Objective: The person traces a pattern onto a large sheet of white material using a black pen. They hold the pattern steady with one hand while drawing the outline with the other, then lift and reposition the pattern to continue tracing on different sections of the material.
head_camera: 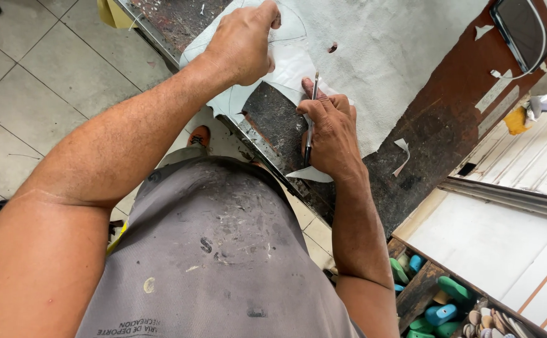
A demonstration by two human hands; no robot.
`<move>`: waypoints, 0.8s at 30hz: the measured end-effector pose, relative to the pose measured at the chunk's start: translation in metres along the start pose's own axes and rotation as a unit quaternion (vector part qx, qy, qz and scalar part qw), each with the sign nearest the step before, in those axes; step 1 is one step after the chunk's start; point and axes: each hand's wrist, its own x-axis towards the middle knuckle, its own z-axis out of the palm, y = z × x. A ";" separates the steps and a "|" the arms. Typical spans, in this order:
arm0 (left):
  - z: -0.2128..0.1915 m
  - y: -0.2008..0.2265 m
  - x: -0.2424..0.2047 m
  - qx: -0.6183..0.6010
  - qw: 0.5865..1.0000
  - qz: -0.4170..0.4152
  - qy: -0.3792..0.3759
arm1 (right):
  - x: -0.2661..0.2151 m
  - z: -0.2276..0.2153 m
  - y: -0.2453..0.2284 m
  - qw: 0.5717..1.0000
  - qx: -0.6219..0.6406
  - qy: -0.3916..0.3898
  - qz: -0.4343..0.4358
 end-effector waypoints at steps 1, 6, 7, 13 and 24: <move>0.001 -0.002 0.000 -0.001 1.000 0.002 0.004 | 0.001 -0.001 -0.001 1.000 0.001 -0.004 0.002; 0.005 -0.007 0.000 -0.008 1.000 -0.003 0.009 | 0.002 -0.003 -0.004 1.000 -0.001 -0.008 0.004; 0.006 -0.007 0.000 -0.006 1.000 -0.005 0.012 | 0.002 -0.004 -0.005 1.000 -0.004 -0.007 0.006; 0.007 -0.010 0.001 0.001 1.000 0.003 0.019 | 0.002 -0.003 -0.003 1.000 -0.003 -0.002 -0.006; -0.019 0.051 -0.019 0.181 0.972 0.090 -0.120 | 0.003 -0.002 -0.006 1.000 -0.013 -0.004 0.014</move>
